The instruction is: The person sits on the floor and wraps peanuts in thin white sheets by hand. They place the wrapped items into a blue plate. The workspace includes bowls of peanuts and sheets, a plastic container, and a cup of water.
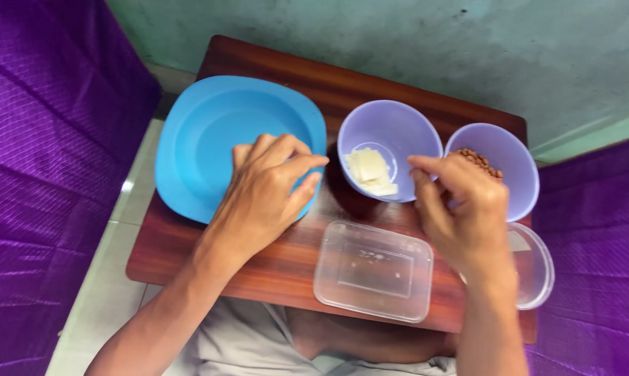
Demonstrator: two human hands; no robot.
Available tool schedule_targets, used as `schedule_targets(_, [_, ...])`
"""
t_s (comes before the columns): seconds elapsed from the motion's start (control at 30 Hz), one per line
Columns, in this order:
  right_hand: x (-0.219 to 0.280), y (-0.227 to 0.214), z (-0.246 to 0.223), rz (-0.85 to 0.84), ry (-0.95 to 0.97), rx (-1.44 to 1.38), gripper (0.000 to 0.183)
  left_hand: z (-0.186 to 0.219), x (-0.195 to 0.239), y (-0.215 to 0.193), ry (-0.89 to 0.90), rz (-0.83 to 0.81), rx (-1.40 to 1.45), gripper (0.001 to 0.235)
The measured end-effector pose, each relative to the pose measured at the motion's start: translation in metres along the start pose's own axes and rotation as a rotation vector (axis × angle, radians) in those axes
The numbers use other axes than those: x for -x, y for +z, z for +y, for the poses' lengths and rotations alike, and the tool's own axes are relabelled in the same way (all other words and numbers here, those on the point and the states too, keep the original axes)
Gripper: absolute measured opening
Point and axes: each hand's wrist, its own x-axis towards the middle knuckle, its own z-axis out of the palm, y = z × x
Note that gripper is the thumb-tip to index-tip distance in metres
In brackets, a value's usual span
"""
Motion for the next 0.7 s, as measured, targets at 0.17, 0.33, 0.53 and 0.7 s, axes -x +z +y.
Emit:
schedule_targets(0.17, [0.039, 0.024, 0.024, 0.176, 0.057, -0.041, 0.028, 0.015, -0.044, 0.043, 0.145, -0.093, 0.049, 0.009])
schedule_targets(0.33, [0.049, 0.04, 0.034, 0.357, 0.031, -0.091, 0.029, 0.009, -0.079, 0.093, 0.095, -0.271, -0.033, 0.012])
schedule_targets(0.53, [0.055, 0.044, 0.04, 0.388, 0.068, -0.142, 0.031, 0.002, -0.087, 0.122, 0.047, -0.518, -0.273, 0.016])
schedule_targets(0.7, [0.053, 0.042, 0.04, 0.385, 0.036, -0.202, 0.033, 0.005, -0.09, 0.123, 0.033, -0.55, -0.295, 0.017])
